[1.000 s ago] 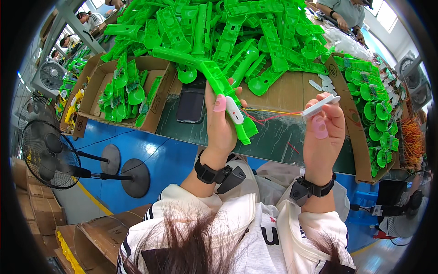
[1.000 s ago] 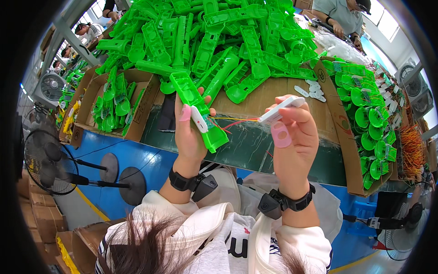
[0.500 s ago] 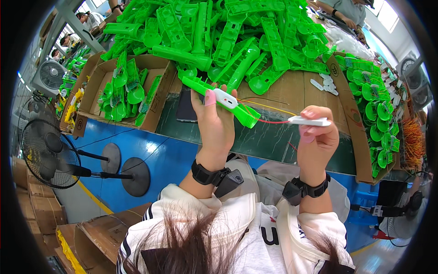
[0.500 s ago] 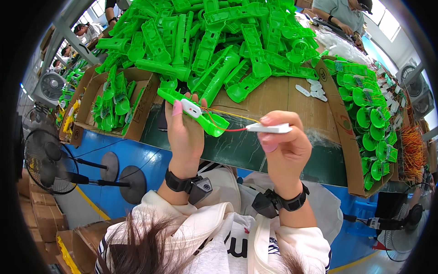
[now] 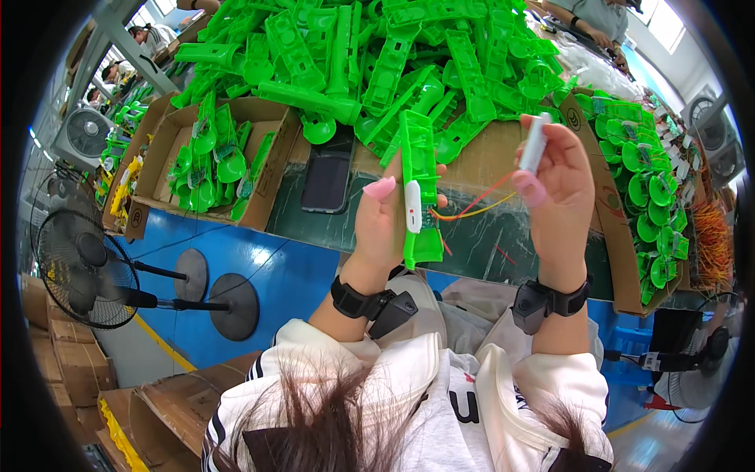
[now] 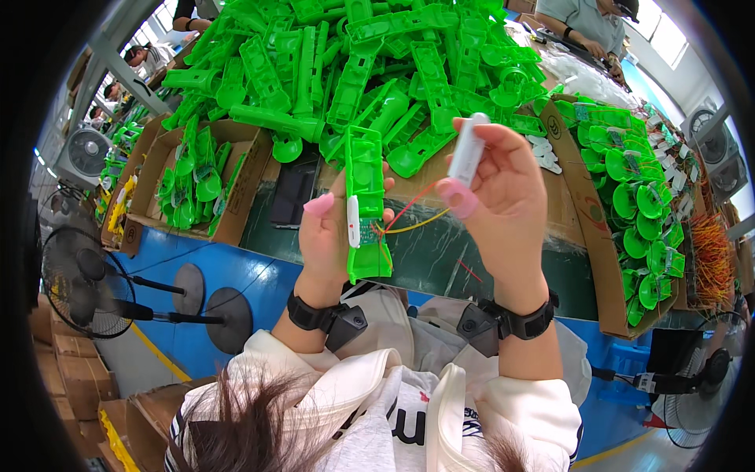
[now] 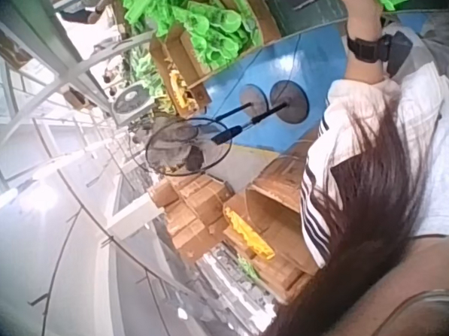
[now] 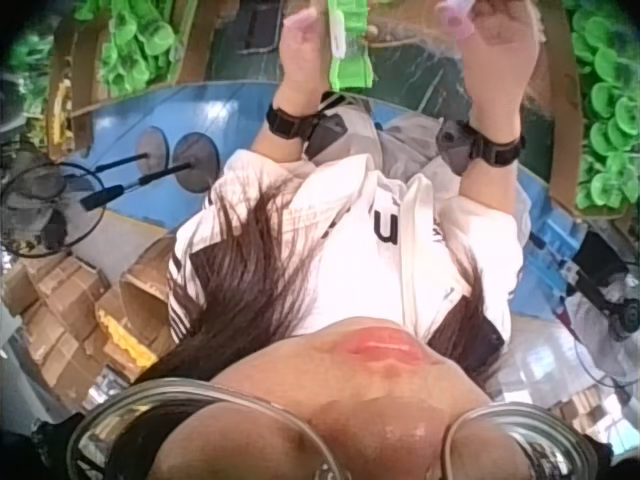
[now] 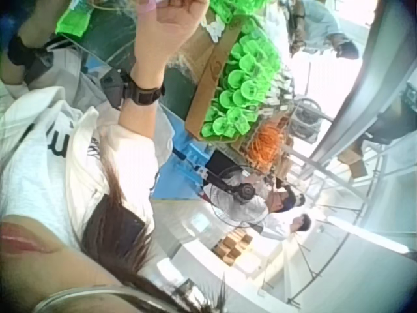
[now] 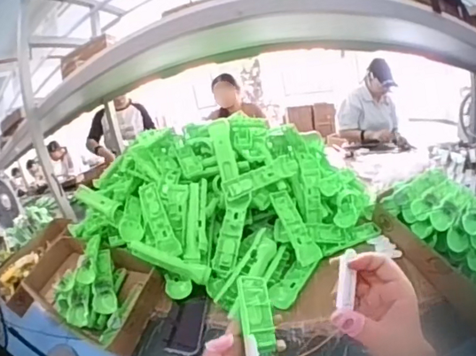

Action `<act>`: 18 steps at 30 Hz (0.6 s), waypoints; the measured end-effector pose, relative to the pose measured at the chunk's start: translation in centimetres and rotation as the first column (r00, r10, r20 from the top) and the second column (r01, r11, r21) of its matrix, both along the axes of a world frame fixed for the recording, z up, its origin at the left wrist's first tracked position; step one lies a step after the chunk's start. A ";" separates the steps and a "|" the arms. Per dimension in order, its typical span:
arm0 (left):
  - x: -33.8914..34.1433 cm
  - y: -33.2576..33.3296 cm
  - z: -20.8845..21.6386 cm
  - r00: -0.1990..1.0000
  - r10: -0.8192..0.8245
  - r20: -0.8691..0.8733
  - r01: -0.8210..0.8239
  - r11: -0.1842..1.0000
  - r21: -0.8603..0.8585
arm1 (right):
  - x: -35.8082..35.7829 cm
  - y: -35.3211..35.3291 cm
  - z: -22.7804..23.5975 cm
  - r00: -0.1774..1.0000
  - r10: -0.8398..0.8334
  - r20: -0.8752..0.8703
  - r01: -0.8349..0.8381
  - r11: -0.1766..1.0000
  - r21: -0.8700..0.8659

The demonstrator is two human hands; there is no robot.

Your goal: Assembling a circuit board and wiring into a green plastic housing on a factory assembly line.

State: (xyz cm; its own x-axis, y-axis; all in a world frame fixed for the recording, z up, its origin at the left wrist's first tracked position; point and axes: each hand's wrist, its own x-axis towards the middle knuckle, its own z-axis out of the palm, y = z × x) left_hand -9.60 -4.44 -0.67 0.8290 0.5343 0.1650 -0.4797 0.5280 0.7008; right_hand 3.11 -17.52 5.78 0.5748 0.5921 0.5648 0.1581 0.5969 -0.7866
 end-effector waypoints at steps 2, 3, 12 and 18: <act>-0.2 -0.2 0.5 0.994 -0.076 0.080 0.072 0.996 0.052 | -0.5 0.5 0.1 0.999 0.032 -0.008 -0.032 0.994 -0.106; -0.3 -0.3 0.5 0.994 -0.074 0.079 0.070 0.996 0.052 | -0.4 0.9 -0.2 0.997 0.023 0.080 -0.012 0.991 -0.133; -0.4 -0.8 0.5 0.980 -0.166 -0.107 0.190 0.938 0.290 | -0.9 1.9 -1.4 0.994 0.047 -0.094 -0.068 0.971 -0.227; -0.1 -1.4 0.5 0.986 -0.137 -0.094 0.164 0.889 0.427 | 0.3 1.6 -2.9 0.984 -0.075 -0.161 0.049 0.986 -0.162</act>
State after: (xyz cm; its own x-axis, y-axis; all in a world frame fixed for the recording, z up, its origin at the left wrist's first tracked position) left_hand -9.72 -5.89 -0.21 0.9095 0.2894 0.2984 -0.3685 0.2290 0.9010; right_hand 3.43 -15.88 2.89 0.6913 0.6260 0.3610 0.0500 0.4569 -0.8881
